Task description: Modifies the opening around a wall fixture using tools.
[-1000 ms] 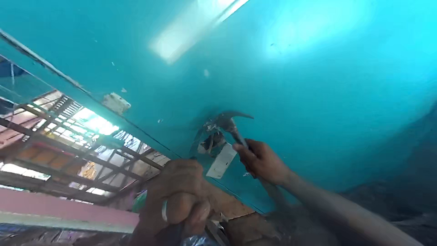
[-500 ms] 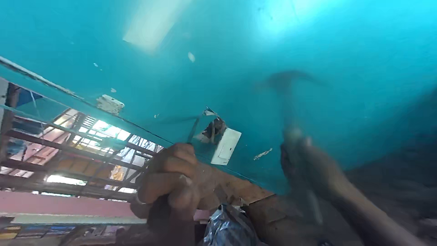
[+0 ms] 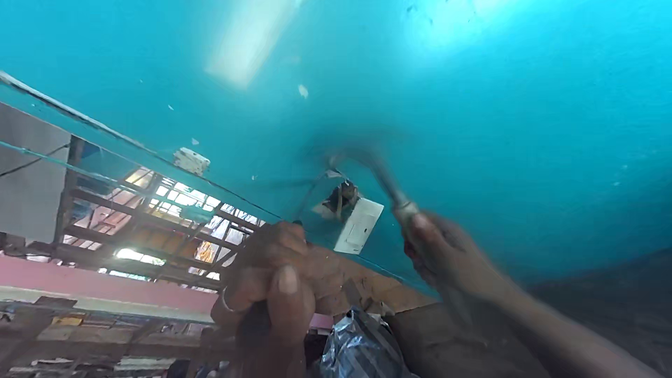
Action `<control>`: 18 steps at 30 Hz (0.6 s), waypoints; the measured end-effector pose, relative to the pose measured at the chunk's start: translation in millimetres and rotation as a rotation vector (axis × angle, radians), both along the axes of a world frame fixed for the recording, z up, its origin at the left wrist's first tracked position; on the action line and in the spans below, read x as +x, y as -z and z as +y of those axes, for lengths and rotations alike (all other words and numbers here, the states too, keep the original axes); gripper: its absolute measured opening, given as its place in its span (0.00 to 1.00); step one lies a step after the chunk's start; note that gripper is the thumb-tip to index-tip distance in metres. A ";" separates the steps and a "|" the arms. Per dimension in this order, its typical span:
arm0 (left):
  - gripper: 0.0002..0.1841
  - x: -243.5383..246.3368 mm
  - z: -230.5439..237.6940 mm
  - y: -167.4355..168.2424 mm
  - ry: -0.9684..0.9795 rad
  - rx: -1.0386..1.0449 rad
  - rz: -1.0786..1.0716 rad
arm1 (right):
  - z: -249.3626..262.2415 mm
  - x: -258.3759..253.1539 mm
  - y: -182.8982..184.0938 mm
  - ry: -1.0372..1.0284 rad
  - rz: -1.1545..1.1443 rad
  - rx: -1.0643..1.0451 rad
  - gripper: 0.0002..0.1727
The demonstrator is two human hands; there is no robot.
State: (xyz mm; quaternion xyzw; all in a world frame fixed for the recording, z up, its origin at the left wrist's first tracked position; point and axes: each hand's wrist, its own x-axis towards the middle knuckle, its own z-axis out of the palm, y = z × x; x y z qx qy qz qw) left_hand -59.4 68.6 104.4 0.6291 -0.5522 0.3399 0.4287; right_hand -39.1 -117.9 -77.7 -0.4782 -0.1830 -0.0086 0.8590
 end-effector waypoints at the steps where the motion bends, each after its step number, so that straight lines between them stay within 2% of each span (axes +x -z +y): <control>1: 0.16 -0.7 0.6 1.3 -0.002 0.010 0.010 | -1.4 -2.8 -0.9 0.110 -0.042 0.073 0.32; 3: 0.15 -2.7 4.2 1.2 -0.018 0.048 0.026 | 13.2 -0.7 -1.4 0.245 -0.095 0.201 0.34; 4: 0.15 -3.2 5.1 1.8 -0.027 0.058 0.023 | 24.0 0.5 1.2 0.234 -0.084 0.192 0.34; 5: 0.14 -3.0 4.6 2.5 -0.034 0.061 0.012 | 30.3 0.8 4.0 0.170 -0.044 0.097 0.34; 7: 0.14 -1.2 0.2 1.7 -0.047 0.044 -0.007 | 20.5 7.6 -1.6 -0.083 0.085 -0.136 0.31; 8: 0.14 -1.6 -0.2 0.7 -0.039 0.040 -0.006 | 10.3 10.1 -5.5 -0.150 0.129 -0.149 0.30; 9: 0.15 -1.1 0.2 -0.8 -0.030 0.047 -0.006 | -0.2 11.4 -8.9 -0.133 0.136 -0.115 0.30; 11: 0.15 -1.7 0.8 1.2 -0.041 0.067 -0.012 | -11.3 8.6 -10.2 0.030 0.077 0.041 0.33; 13: 0.14 -1.6 -1.1 3.7 -0.061 0.058 -0.018 | 0.5 5.4 -4.6 0.184 -0.012 0.213 0.35; 14: 0.14 -1.1 -3.3 4.1 -0.073 0.047 -0.024 | 12.8 3.6 0.1 0.203 -0.033 0.231 0.35; 15: 0.14 -0.8 -6.0 5.2 -0.079 0.034 -0.030 | 23.8 -0.1 5.2 0.161 -0.017 0.175 0.34; 18: 0.14 2.6 -11.5 4.3 -0.077 0.020 -0.047 | 12.2 6.6 -4.3 -0.205 0.137 -0.126 0.29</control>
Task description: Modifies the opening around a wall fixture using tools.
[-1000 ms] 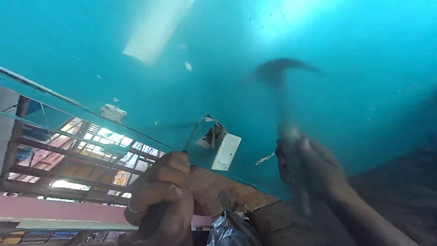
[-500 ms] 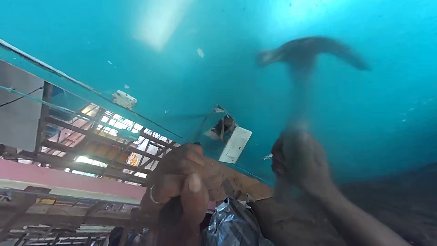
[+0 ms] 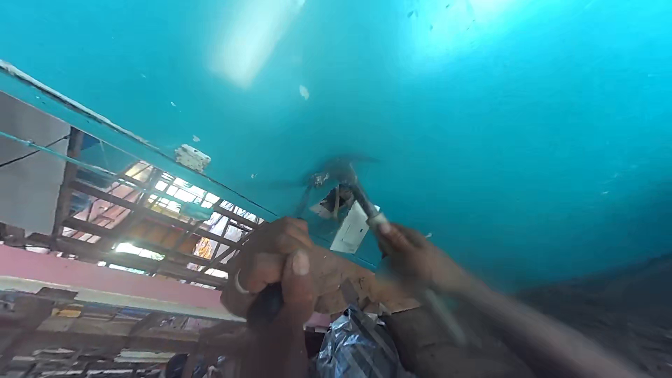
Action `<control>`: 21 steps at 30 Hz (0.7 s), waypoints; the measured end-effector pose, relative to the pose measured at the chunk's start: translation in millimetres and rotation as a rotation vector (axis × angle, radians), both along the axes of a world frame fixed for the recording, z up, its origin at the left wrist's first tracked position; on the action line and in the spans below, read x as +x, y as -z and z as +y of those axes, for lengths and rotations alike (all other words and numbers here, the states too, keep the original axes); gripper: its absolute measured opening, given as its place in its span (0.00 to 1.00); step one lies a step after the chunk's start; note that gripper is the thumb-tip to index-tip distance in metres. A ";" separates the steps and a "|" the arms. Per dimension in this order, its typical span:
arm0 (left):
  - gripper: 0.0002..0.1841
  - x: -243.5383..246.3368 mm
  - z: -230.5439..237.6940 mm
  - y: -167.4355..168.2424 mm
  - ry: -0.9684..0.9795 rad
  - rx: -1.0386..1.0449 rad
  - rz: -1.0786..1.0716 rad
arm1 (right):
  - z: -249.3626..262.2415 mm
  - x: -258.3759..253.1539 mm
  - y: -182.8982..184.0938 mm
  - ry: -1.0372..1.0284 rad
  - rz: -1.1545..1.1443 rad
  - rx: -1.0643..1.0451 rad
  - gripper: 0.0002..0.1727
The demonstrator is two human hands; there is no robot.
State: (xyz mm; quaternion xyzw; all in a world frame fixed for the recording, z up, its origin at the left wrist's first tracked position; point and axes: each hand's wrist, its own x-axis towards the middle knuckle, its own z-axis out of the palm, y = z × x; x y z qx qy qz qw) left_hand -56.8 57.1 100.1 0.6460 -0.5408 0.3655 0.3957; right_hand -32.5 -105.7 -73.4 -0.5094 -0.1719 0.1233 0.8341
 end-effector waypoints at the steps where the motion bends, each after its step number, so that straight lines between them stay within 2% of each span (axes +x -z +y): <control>1: 0.14 -1.8 3.1 -2.7 0.001 0.011 0.004 | -5.3 0.7 -1.8 -0.001 0.015 -0.017 0.29; 2: 0.14 -1.7 5.6 -5.0 0.009 0.022 0.008 | -10.5 0.2 -2.2 0.065 -0.006 0.010 0.29; 4: 0.14 -2.9 8.1 -2.8 0.017 0.050 0.024 | -12.9 -8.5 0.2 0.231 -0.051 0.197 0.34; 6: 0.14 -3.4 9.6 -1.5 0.016 0.098 0.018 | 5.7 -12.7 5.3 0.332 -0.089 0.351 0.36; 7: 0.14 -3.6 11.7 -0.7 0.011 0.112 0.004 | 15.4 -12.5 8.4 0.309 -0.097 0.313 0.35; 9: 0.13 -4.4 15.7 1.3 0.005 0.093 -0.002 | 13.5 -8.6 6.6 0.075 -0.028 0.059 0.30; 10: 0.14 -5.3 18.8 -0.6 0.016 0.073 0.018 | 7.8 -5.9 5.0 -0.023 0.024 -0.004 0.29; 12: 0.15 -3.5 25.6 -6.4 0.062 0.059 0.031 | -4.2 -2.9 5.4 0.014 0.025 -0.032 0.29; 16: 0.14 -7.1 33.6 -1.0 0.058 0.101 0.028 | 7.2 -13.2 4.6 0.318 -0.100 0.173 0.33; 18: 0.14 -8.3 31.5 0.5 0.038 0.081 0.015 | 19.7 -13.8 6.0 0.234 -0.091 0.081 0.31; 20: 0.14 -8.7 30.2 0.2 0.026 0.052 0.027 | 11.8 -7.9 3.0 0.033 -0.019 -0.073 0.30; 21: 0.14 -9.3 31.2 -1.1 0.033 0.061 0.042 | 4.0 -7.1 2.0 0.019 0.003 -0.084 0.29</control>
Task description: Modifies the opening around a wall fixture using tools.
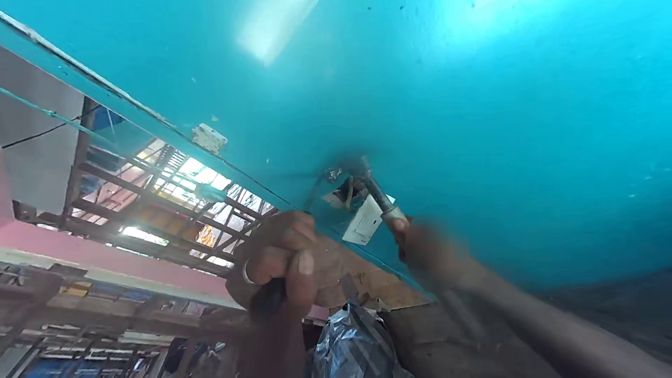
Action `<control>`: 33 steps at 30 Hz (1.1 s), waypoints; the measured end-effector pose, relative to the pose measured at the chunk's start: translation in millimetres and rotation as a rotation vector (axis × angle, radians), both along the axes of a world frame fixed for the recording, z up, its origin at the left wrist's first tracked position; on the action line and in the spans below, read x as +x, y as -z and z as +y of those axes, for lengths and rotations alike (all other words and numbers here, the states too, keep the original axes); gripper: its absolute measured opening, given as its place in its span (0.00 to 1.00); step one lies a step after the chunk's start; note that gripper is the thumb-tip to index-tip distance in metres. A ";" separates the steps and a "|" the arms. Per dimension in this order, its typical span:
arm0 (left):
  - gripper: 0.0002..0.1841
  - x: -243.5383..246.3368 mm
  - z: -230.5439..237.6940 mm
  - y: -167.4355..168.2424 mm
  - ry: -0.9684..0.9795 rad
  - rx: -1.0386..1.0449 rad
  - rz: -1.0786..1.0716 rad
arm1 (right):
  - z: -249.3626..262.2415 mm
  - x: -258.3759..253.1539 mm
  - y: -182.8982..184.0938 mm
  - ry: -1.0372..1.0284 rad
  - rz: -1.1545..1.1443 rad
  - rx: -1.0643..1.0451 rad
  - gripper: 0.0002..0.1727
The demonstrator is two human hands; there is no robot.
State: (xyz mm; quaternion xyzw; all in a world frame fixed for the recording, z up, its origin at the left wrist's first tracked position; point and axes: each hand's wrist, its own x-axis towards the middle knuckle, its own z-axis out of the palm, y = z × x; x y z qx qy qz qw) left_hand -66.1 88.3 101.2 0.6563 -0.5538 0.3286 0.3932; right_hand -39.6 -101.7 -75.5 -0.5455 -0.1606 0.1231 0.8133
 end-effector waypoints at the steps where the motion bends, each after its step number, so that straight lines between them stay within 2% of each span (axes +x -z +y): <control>1: 0.14 1.5 0.3 -1.4 0.011 0.016 -0.001 | -7.4 0.1 -1.1 0.054 -0.012 0.027 0.30; 4: 0.14 2.3 1.0 4.7 0.023 0.032 -0.024 | 0.0 -7.1 0.1 0.289 -0.111 0.280 0.34; 5: 0.14 1.7 1.1 5.5 0.016 0.035 -0.030 | 11.8 -8.7 1.8 0.302 -0.127 0.325 0.34; 7: 0.14 2.9 -0.4 3.9 0.015 0.036 -0.049 | 22.9 -10.2 1.8 0.143 -0.068 0.209 0.30; 9: 0.15 4.5 1.0 0.0 0.013 0.031 -0.031 | 7.4 -3.1 -4.8 -0.057 0.042 0.086 0.29; 12: 0.14 4.7 2.3 -0.7 0.023 0.055 -0.031 | -9.8 -6.2 -2.2 0.111 -0.016 0.176 0.32; 15: 0.14 5.6 1.5 1.9 0.028 0.064 -0.062 | 13.2 -11.9 1.8 0.280 -0.094 0.367 0.36; 17: 0.14 5.2 2.5 2.1 0.015 0.047 -0.063 | 23.2 -15.5 -2.8 0.118 -0.055 0.236 0.32; 19: 0.15 4.7 6.9 -1.7 0.007 0.015 -0.024 | 7.6 -11.9 -11.3 -0.101 0.047 0.117 0.29; 20: 0.15 4.9 9.0 -4.3 0.019 0.015 -0.012 | -1.8 -12.2 -10.7 -0.093 0.052 0.111 0.29; 22: 0.15 3.4 9.8 -2.8 0.015 0.033 -0.022 | -13.9 -15.5 -7.2 0.058 -0.022 0.183 0.32; 25: 0.15 1.5 7.6 4.3 -0.010 0.034 -0.061 | 8.1 -21.1 0.9 0.264 -0.117 0.376 0.35; 27: 0.15 1.6 9.2 5.6 -0.011 0.013 -0.051 | 25.2 -21.6 3.8 0.158 -0.098 0.250 0.33; 28: 0.15 3.2 10.4 4.3 -0.005 -0.008 -0.042 | 22.8 -17.6 -0.5 0.029 -0.048 0.135 0.30; 30: 0.15 4.0 18.0 -2.0 0.019 -0.035 -0.009 | 11.1 -12.4 -4.6 -0.093 0.042 0.078 0.28; 33: 0.15 2.3 23.6 -2.4 0.024 -0.027 -0.002 | -1.5 -17.5 -4.3 0.084 -0.001 0.160 0.32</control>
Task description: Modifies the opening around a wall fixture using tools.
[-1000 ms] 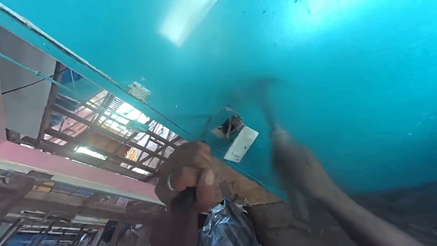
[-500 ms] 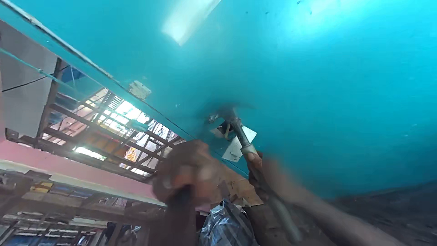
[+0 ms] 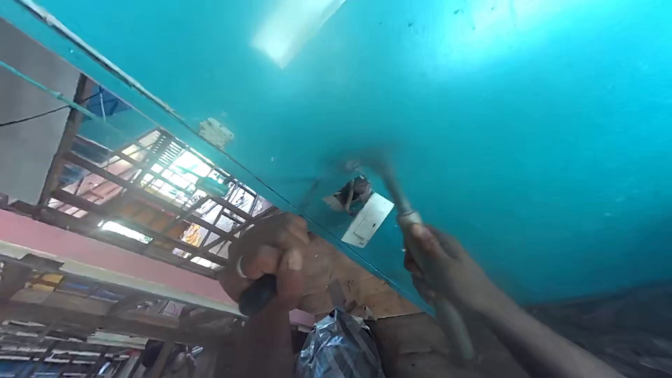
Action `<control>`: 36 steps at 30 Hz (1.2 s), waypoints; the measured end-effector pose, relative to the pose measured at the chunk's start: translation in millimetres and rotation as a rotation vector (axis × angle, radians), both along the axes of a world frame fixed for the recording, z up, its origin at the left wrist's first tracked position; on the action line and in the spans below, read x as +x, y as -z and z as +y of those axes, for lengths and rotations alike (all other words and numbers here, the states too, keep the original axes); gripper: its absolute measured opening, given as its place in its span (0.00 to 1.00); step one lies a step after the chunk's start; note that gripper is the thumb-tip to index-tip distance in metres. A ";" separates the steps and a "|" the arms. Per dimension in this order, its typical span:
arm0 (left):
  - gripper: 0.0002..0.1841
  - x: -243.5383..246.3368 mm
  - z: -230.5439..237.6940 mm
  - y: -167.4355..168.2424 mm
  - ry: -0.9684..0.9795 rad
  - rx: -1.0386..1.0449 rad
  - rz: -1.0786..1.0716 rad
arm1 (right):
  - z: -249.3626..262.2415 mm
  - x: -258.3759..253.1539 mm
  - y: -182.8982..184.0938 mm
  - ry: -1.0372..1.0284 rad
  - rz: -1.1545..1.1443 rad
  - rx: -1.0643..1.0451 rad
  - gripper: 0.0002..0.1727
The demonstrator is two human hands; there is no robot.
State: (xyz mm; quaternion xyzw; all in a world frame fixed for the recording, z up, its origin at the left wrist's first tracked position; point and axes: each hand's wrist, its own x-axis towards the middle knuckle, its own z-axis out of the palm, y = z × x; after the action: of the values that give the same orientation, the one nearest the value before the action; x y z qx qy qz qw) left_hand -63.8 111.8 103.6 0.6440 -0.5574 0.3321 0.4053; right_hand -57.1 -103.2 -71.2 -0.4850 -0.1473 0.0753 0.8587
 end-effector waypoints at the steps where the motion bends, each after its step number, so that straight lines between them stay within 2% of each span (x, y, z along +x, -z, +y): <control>1: 0.15 -0.7 -0.4 1.5 -0.011 -0.002 -0.009 | 6.3 -1.1 1.4 0.081 -0.033 0.071 0.34; 3: 0.16 0.3 -5.4 5.9 -0.036 -0.001 -0.053 | 29.9 0.0 4.1 0.135 -0.080 0.132 0.35; 6: 0.17 3.2 -13.1 13.9 -0.018 0.058 -0.118 | 39.5 2.7 -12.5 -0.158 -0.070 -0.139 0.28; 8: 0.16 4.0 -10.5 12.8 0.007 0.094 -0.140 | 34.8 -1.3 -23.8 -0.126 -0.173 -0.162 0.27; 12: 0.15 4.7 8.9 8.2 0.023 -0.019 -0.069 | 6.5 -11.4 -27.3 0.253 -0.379 0.110 0.30; 14: 0.15 5.2 12.2 6.7 0.042 -0.038 -0.045 | 3.9 -7.7 -24.5 0.354 -0.346 0.288 0.32; 16: 0.16 8.5 10.7 5.7 0.055 -0.027 -0.065 | 20.2 -6.3 -18.3 0.359 -0.241 0.420 0.34; 17: 0.16 9.3 9.3 6.7 0.051 -0.026 -0.074 | 32.8 -7.4 -12.8 0.321 -0.170 0.394 0.35; 18: 0.16 9.1 8.1 8.3 0.043 -0.026 -0.077 | 44.2 -7.8 -7.6 0.250 -0.109 0.270 0.35; 20: 0.15 8.0 4.0 13.5 0.046 -0.017 -0.082 | 48.6 -1.2 -12.2 -0.050 -0.012 -0.069 0.32; 21: 0.15 5.9 3.8 15.9 0.047 0.017 -0.100 | 47.9 1.3 -19.6 -0.160 -0.005 -0.135 0.30; 22: 0.15 6.5 3.6 15.4 0.050 0.045 -0.126 | 43.9 1.5 -27.8 -0.166 -0.057 -0.152 0.29; 24: 0.13 10.2 4.7 15.1 0.065 0.039 -0.159 | 27.7 -7.2 -35.5 0.018 -0.236 -0.063 0.28; 26: 0.14 9.3 9.0 17.5 0.066 -0.002 -0.145 | 19.1 -14.5 -30.2 0.248 -0.378 0.123 0.30; 29: 0.15 10.9 7.6 14.5 0.053 -0.041 -0.127 | 42.1 -13.8 -14.8 0.380 -0.297 0.401 0.33; 30: 0.15 12.4 4.6 14.2 0.062 -0.053 -0.128 | 55.2 -13.1 -6.8 0.354 -0.223 0.381 0.34; 33: 0.15 12.3 1.2 18.6 0.009 -0.055 -0.122 | 60.5 -3.6 -3.4 0.056 -0.053 -0.042 0.32; 34: 0.15 10.9 2.7 18.3 0.020 -0.024 -0.131 | 51.9 -0.6 -10.4 0.000 -0.049 -0.083 0.31; 36: 0.14 15.6 0.6 14.3 0.056 -0.001 -0.142 | 26.5 3.5 -22.0 0.091 -0.153 -0.040 0.31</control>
State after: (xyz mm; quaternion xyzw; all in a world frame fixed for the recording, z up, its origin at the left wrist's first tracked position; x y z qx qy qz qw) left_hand -48.2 112.4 89.3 0.6026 -0.6025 0.3659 0.3741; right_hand -53.6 -76.7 -49.2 -0.5126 -0.1888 0.0017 0.8376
